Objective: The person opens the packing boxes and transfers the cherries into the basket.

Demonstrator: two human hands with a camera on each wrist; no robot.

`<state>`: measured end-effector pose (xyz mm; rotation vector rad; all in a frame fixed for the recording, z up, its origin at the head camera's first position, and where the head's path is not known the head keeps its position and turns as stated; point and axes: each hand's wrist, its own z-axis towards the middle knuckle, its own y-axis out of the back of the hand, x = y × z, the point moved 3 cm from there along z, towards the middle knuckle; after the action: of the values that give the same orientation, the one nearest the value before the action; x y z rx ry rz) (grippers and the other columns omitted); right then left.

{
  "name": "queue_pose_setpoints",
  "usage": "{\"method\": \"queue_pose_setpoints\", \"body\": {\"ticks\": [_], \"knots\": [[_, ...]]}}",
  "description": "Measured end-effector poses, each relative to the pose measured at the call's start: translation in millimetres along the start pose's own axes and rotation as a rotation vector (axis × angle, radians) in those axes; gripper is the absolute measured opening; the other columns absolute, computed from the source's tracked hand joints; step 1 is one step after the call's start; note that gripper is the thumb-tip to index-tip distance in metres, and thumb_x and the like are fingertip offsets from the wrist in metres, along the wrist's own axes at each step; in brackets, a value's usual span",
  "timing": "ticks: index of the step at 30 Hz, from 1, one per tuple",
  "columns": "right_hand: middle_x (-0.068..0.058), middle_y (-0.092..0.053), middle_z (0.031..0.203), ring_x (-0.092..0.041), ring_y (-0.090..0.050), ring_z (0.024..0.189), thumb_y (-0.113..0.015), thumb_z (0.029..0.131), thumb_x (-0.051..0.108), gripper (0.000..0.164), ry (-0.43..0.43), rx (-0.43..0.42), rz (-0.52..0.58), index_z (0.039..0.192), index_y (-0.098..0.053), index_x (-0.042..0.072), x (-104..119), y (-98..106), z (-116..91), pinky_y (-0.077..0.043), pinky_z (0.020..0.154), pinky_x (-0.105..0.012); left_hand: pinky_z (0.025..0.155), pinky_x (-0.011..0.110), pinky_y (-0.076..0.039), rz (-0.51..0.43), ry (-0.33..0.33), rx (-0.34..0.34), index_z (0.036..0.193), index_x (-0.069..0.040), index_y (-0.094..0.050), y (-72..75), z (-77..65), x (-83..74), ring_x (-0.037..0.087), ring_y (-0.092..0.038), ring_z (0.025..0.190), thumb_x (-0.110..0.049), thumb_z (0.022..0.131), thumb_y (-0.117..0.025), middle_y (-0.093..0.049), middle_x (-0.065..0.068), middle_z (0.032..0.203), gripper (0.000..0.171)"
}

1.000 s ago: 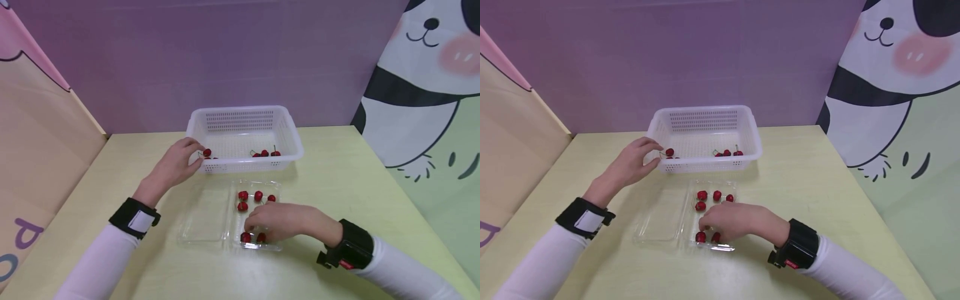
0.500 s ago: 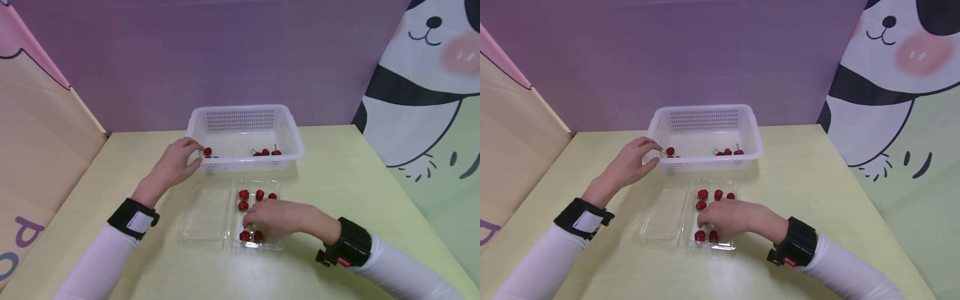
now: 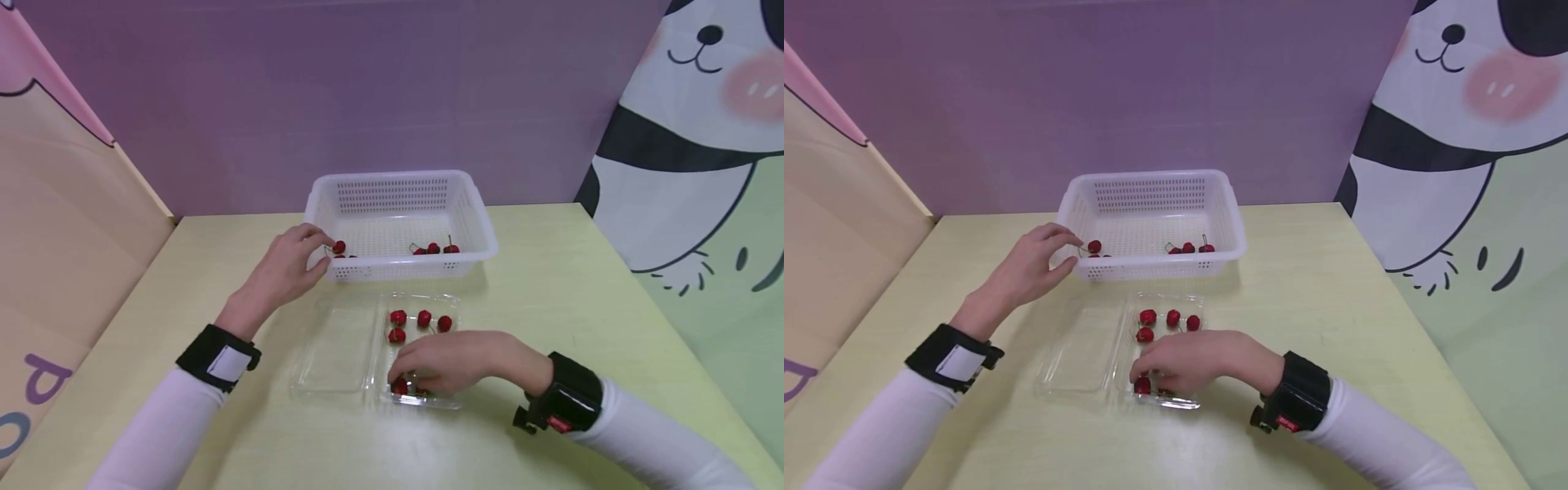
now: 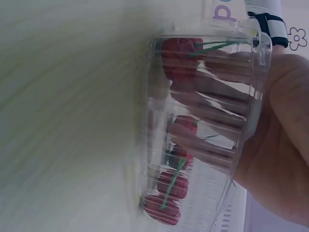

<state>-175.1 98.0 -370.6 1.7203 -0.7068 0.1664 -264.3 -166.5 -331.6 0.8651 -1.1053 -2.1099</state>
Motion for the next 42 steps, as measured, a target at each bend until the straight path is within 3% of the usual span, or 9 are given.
{"method": "queue_pose_setpoints", "body": {"ticks": [7,16,25,32,36,42], "knots": [[0.007,-0.068,0.117,-0.004,-0.059,0.106,-0.069,0.099,0.011,0.027,0.02,-0.037,-0.006,0.126,-0.068,0.013,-1.6,-2.0,4.8,-0.049,0.094,-0.02,0.086,0.05,-0.051,0.009,-0.04,-0.059,0.109,0.0,-0.072,-1.3,0.9,-2.3,0.036,-0.059,0.1,-0.003,0.09,-0.074,-0.064,0.018,0.113,0.02],[0.011,-0.069,0.103,-0.001,-0.059,0.094,-0.069,0.1,0.012,0.013,0.007,-0.05,-0.078,0.112,-0.072,0.015,2.7,-9.3,14.0,-0.049,0.088,-0.017,0.08,0.051,-0.051,0.031,-0.147,-0.137,0.103,-0.002,-0.074,-4.3,2.2,-13.0,0.035,-0.061,0.091,-0.002,0.088,-0.073,-0.066,0.016,0.106,0.015],[0.013,-0.068,0.104,0.0,-0.06,0.096,-0.074,0.095,0.008,0.019,0.007,-0.051,-0.1,0.111,-0.073,0.018,3.4,-11.3,15.9,-0.048,0.09,-0.017,0.084,0.053,-0.051,0.026,-0.132,-0.137,0.102,-0.002,-0.073,-7.1,1.6,-14.8,0.034,-0.061,0.093,-0.002,0.088,-0.073,-0.066,0.015,0.106,0.014],[0.014,-0.068,0.1,0.001,-0.058,0.09,-0.075,0.093,0.006,0.018,0.016,-0.052,-0.05,0.109,-0.073,0.016,3.0,-11.1,16.1,-0.048,0.086,-0.014,0.085,0.054,-0.051,0.013,-0.133,-0.139,0.101,-0.002,-0.074,-8.5,-0.3,-14.9,0.035,-0.062,0.093,-0.001,0.087,-0.073,-0.066,0.015,0.107,0.014],[0.014,-0.068,0.101,0.002,-0.059,0.09,-0.074,0.094,0.006,0.018,0.052,-0.083,-0.021,0.11,-0.073,0.015,2.5,-9.8,15.2,-0.048,0.085,-0.013,0.085,0.054,-0.051,0.01,-0.135,-0.14,0.101,-0.002,-0.074,-9.0,-2.0,-13.7,0.035,-0.062,0.093,-0.001,0.087,-0.074,-0.066,0.015,0.107,0.014],[0.011,-0.07,0.104,0.001,-0.06,0.096,-0.074,0.095,0.007,0.017,0.122,-0.135,-0.063,0.11,-0.072,0.014,1.7,-8.6,13.7,-0.047,0.09,-0.013,0.086,0.055,-0.05,0.008,-0.125,-0.135,0.102,-0.002,-0.074,-9.8,-4.1,-12.1,0.034,-0.062,0.096,-0.003,0.089,-0.075,-0.066,0.015,0.108,0.013]]}}
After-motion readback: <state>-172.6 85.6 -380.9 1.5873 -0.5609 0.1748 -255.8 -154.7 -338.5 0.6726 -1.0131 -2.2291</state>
